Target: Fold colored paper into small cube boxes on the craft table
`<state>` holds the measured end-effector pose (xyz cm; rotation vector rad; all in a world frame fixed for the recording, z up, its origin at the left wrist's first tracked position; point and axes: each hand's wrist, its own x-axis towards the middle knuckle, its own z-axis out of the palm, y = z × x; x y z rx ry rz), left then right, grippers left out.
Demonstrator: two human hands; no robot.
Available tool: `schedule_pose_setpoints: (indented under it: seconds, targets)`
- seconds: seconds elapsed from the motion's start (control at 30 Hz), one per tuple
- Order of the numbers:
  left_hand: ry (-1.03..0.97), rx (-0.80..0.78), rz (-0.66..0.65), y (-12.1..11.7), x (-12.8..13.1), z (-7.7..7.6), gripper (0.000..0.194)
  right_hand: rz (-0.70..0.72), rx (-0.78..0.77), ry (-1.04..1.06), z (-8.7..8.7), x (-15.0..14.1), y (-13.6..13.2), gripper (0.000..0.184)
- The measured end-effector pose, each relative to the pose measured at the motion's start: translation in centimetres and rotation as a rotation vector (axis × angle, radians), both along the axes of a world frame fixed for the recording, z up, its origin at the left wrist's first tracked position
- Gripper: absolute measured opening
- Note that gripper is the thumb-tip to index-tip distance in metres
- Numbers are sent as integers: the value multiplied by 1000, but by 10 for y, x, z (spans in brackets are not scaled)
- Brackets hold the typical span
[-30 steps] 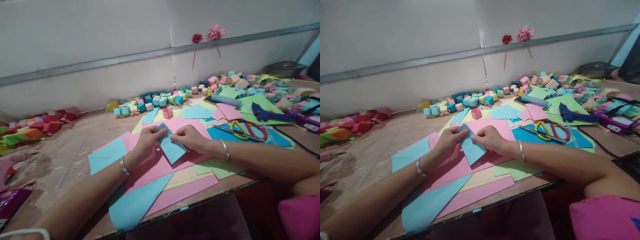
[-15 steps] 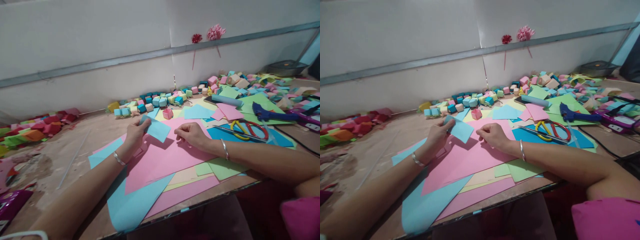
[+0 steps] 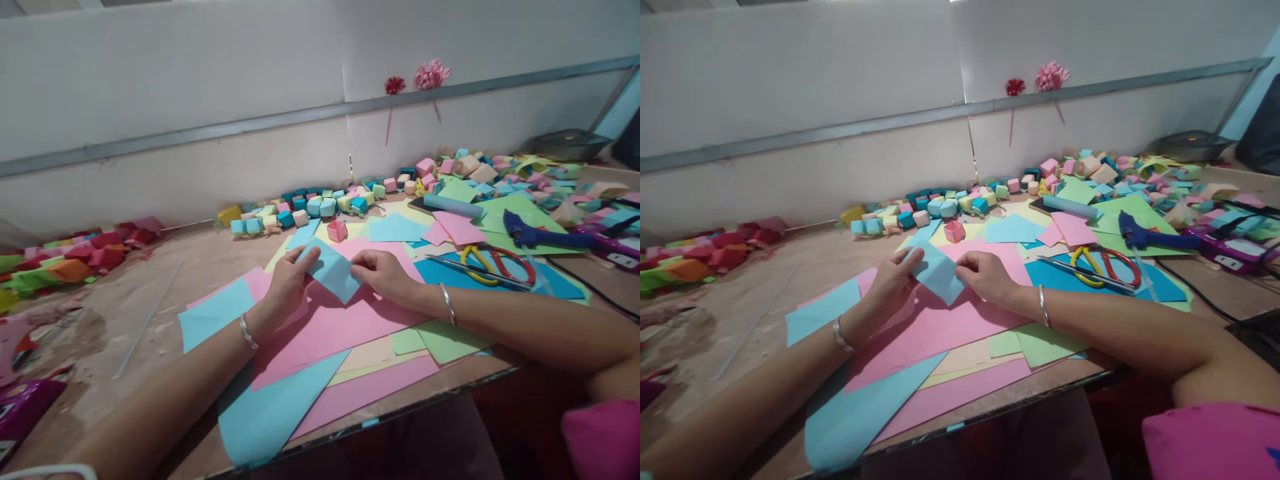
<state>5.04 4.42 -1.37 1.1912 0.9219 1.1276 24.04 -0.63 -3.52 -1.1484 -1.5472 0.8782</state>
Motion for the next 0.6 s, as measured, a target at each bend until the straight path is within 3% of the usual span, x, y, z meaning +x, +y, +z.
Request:
schedule_pose_setpoints:
  seconds: [0.2, 0.37, 0.5, 0.6]
  targets:
    - [-152, -89, -219, 0, -3, -1, 34, -3, -132, 272, -2, 1, 4, 20]
    - [-171, -58, -454, -5, -4, -1, 39, 56, -204, 362, -4, 0, 6, 25]
    - [-93, -60, -569, -11, -5, 3, 50, 152, -233, 386, -2, -2, 2, 24]
    - [4, -91, -584, -13, -6, 5, 58, 196, -243, 197, -1, -3, -3, 24]
